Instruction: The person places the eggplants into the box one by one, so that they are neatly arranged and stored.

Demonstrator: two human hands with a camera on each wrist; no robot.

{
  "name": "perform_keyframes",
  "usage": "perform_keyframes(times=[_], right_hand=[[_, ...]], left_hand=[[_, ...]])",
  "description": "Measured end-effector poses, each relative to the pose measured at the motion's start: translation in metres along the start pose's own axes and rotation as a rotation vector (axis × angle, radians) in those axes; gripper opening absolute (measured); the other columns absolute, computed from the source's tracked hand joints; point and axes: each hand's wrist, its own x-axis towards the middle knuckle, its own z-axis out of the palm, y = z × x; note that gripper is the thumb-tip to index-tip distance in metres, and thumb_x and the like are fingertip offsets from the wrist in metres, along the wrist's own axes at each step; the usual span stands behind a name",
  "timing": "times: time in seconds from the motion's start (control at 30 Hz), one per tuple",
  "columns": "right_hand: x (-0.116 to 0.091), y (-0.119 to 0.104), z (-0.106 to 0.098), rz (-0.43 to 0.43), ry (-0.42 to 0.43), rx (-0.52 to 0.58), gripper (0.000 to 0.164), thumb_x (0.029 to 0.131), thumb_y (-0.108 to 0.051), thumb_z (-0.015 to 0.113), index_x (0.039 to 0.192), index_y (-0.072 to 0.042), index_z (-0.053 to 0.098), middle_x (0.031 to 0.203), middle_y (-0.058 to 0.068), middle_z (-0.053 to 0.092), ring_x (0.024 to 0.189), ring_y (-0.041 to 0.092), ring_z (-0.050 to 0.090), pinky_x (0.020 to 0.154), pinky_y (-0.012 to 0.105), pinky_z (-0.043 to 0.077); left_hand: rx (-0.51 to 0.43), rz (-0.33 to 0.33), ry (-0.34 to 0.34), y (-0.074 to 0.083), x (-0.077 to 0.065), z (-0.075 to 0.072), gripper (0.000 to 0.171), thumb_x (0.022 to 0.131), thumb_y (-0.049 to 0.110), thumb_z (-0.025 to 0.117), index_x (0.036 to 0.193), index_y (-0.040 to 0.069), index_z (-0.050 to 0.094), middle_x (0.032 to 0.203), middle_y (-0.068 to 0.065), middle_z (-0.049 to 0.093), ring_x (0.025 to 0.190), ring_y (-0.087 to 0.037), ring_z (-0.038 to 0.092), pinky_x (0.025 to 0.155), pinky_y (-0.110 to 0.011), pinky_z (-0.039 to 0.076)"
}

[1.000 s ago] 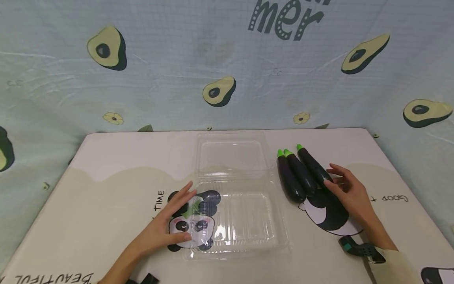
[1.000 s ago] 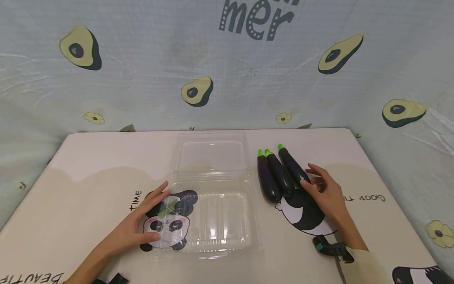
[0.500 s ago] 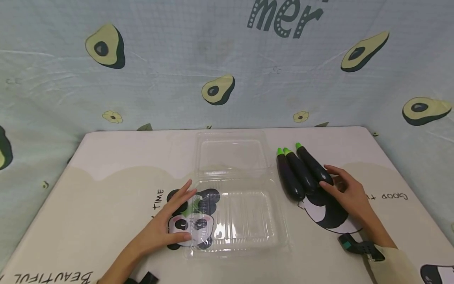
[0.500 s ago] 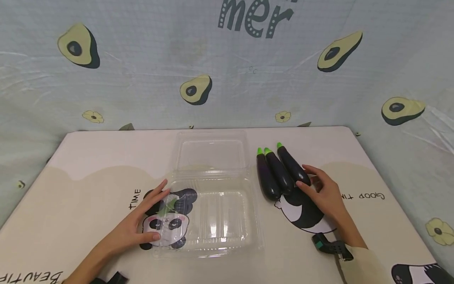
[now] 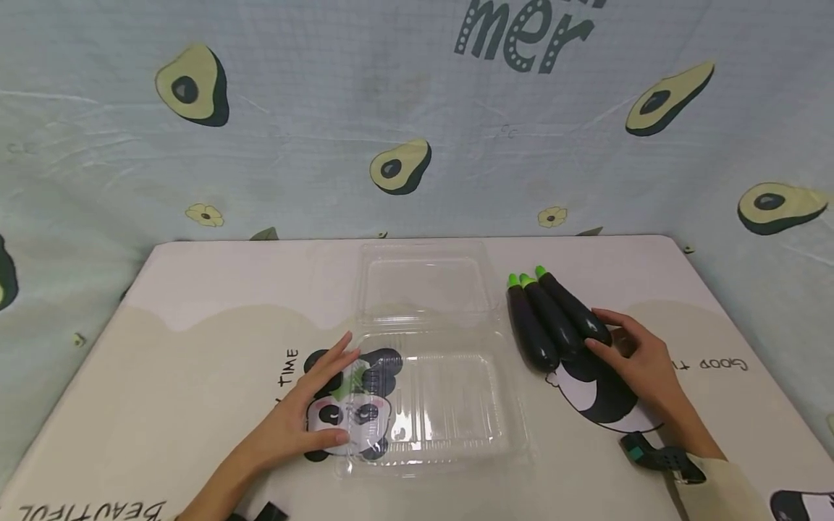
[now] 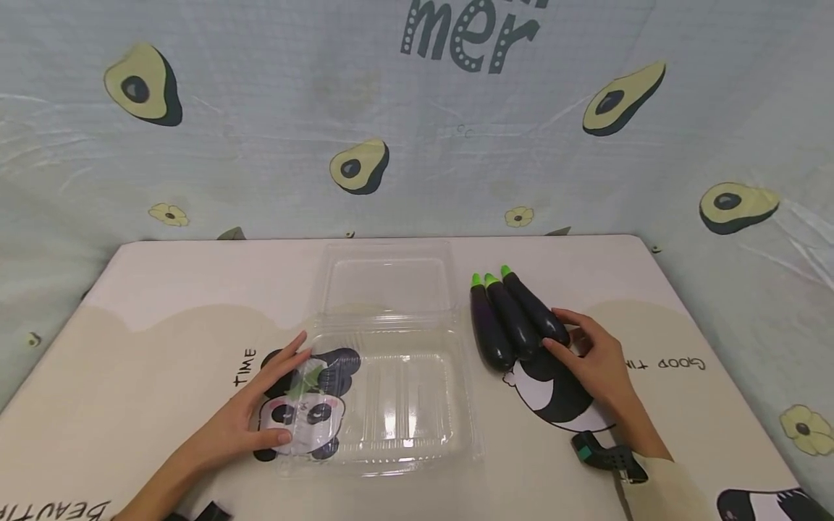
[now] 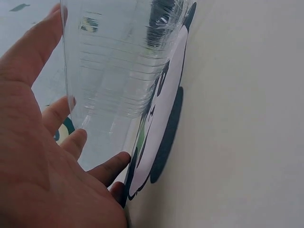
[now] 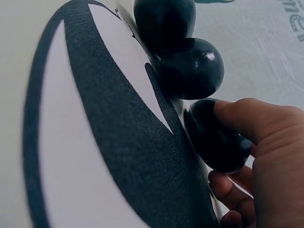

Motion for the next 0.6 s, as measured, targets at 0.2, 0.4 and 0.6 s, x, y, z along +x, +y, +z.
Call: perform_keyframes(times=[0.2,0.4,0.6], right_hand=[[0.0009,-0.0020,0.0014,0.010,0.027,-0.004,0.050,0.086,-0.020,0.073,0.133,-0.019,0.056,0.088,0.004,0.061,0.068,0.012,0.052,0.054,0.021,0.041],[-0.0009,-0.0022,0.0006,-0.004,0.045,0.012,0.050,0.086,-0.017,0.072,0.133,-0.018,0.056,0.088,0.004,0.060,0.068,0.011,0.052,0.055,0.020,0.040],[-0.0016,-0.0027,0.0006,-0.020,0.068,0.050,0.051,0.087,-0.013,0.070,0.135,-0.016,0.054,0.094,0.003,0.059,0.070,0.010,0.054,0.060,0.016,0.041]], left_hand=[[0.010,0.017,0.015,0.0017,-0.0008,-0.0003,0.092,0.069,0.019,0.080,0.149,0.010,0.033,0.159,-0.005,0.012,0.144,-0.023,0.013,0.095,-0.073,0.019],[0.004,0.032,0.008,0.0003,0.0001,0.0002,0.093,0.069,0.019,0.080,0.149,0.010,0.033,0.159,-0.007,0.011,0.144,-0.024,0.012,0.095,-0.073,0.018],[0.008,0.032,0.009,-0.0007,0.0000,0.0009,0.093,0.068,0.019,0.080,0.148,0.009,0.034,0.159,-0.007,0.011,0.144,-0.025,0.013,0.096,-0.072,0.019]])
